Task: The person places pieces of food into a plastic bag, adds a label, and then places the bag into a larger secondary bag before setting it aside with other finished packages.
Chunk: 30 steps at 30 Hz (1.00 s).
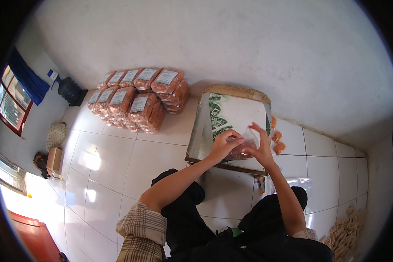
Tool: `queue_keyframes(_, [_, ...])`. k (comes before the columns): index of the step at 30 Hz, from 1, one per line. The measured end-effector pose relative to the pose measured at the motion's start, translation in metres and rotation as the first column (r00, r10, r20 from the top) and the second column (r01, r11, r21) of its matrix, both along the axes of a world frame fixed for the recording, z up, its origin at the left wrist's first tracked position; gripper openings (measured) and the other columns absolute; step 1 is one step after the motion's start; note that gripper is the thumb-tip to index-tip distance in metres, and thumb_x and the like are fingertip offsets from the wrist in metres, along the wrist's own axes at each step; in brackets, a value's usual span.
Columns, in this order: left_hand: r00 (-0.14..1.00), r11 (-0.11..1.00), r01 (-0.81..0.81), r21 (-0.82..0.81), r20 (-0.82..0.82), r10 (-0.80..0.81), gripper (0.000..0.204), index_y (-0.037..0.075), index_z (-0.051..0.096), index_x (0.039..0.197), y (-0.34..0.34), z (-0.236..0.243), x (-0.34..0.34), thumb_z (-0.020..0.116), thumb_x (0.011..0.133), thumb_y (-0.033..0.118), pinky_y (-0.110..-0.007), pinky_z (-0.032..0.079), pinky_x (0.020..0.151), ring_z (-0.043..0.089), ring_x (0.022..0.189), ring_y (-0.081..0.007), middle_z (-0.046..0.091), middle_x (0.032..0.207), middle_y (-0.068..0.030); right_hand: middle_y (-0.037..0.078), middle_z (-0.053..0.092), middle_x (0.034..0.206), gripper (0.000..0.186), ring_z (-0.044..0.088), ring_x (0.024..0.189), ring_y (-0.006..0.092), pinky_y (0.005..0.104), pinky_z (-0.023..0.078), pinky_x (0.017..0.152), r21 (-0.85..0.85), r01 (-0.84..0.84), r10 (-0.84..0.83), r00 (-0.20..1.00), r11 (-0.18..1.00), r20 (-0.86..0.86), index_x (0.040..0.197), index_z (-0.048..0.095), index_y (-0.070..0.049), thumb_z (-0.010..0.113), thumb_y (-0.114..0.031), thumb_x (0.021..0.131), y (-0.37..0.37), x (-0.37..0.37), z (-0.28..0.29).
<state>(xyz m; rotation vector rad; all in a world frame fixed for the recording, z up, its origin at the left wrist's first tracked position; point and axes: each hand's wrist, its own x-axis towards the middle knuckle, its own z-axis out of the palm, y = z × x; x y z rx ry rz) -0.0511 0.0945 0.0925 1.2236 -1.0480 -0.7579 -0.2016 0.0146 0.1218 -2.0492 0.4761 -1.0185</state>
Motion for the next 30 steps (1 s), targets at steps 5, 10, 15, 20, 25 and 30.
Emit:
queue_keyframes(5, [0.97, 0.993, -0.055, -0.101, 0.233, 0.077, 0.02, 0.001, 0.059, 0.08, -0.005, 0.009, -0.002, 0.071, 0.071, 0.015, -0.029, 0.042, 0.073, 0.054, 0.076, -0.0178, 0.058, 0.078, -0.006, 0.018, 0.057, 0.103, 0.046, 0.057, 0.088, 0.0316, 0.0336, 0.046, 0.078, 0.024, 0.013, -0.006, 0.968, 1.0, -0.251, 0.109, 0.055, -0.002, 0.073, -0.012, 0.068, -0.018, 0.0, -0.023])
queue_keyframes(10, [0.877, 0.925, -0.258, -0.279, 0.333, 0.345, 0.038, 0.004, 0.052, 0.099, 0.009, 0.006, 0.003, 0.074, 0.07, 0.016, -0.033, 0.036, 0.084, 0.047, 0.093, -0.0222, 0.049, 0.097, -0.0081, 0.018, 0.063, 0.08, 0.024, 0.062, 0.062, 0.0291, 0.0328, 0.049, 0.058, 0.101, 0.074, -0.052, 0.977, 0.992, -0.205, 0.089, 0.061, 0.002, 0.069, -0.015, 0.074, -0.006, 0.01, -0.017])
queue_keyframes(15, [0.7, 0.905, -0.317, -0.285, 0.574, 0.426, 0.041, 0.007, 0.052, 0.099, 0.046, -0.028, 0.001, 0.075, 0.066, 0.015, -0.037, 0.037, 0.085, 0.045, 0.098, -0.028, 0.049, 0.104, -0.01, 0.015, 0.061, 0.074, 0.018, 0.06, 0.062, 0.0281, 0.0315, 0.046, 0.056, 0.052, 0.12, -0.113, 0.986, 0.991, -0.12, 0.083, 0.06, 0.001, 0.065, -0.015, 0.079, 0.001, 0.013, -0.01])
queue_keyframes(20, [0.654, 0.879, -0.295, -0.376, 0.591, 0.472, 0.03, 0.007, 0.055, 0.092, 0.033, -0.026, -0.013, 0.073, 0.068, 0.011, -0.037, 0.038, 0.086, 0.05, 0.095, -0.0266, 0.056, 0.096, -0.0066, 0.016, 0.051, 0.07, 0.015, 0.051, 0.061, 0.0303, 0.033, 0.041, 0.055, -0.076, 0.068, -0.073, 0.996, 0.995, -0.054, 0.08, 0.053, 0.003, 0.059, -0.011, 0.083, 0.0, 0.012, -0.015])
queue_keyframes(25, [0.691, 0.875, -0.219, -0.433, 0.564, 0.452, 0.024, 0.007, 0.057, 0.087, 0.015, -0.028, -0.011, 0.072, 0.068, 0.009, -0.039, 0.043, 0.081, 0.057, 0.081, -0.0267, 0.061, 0.081, -0.0051, 0.016, 0.047, 0.07, 0.012, 0.047, 0.058, 0.0308, 0.0346, 0.039, 0.053, -0.135, 0.098, -0.1, 0.995, 0.986, -0.009, 0.079, 0.05, 0.003, 0.053, -0.006, 0.086, 0.003, 0.016, -0.014])
queue_keyframes(30, [0.712, 0.86, -0.183, -0.476, 0.539, 0.45, 0.031, 0.005, 0.056, 0.093, 0.001, -0.025, -0.018, 0.073, 0.067, 0.007, -0.038, 0.046, 0.081, 0.059, 0.085, -0.0269, 0.062, 0.083, -0.0064, 0.015, 0.048, 0.07, 0.01, 0.048, 0.058, 0.0295, 0.0341, 0.039, 0.053, -0.099, 0.134, -0.131, 0.991, 0.986, 0.041, 0.079, 0.051, 0.004, 0.05, -0.003, 0.086, -0.004, 0.015, -0.019])
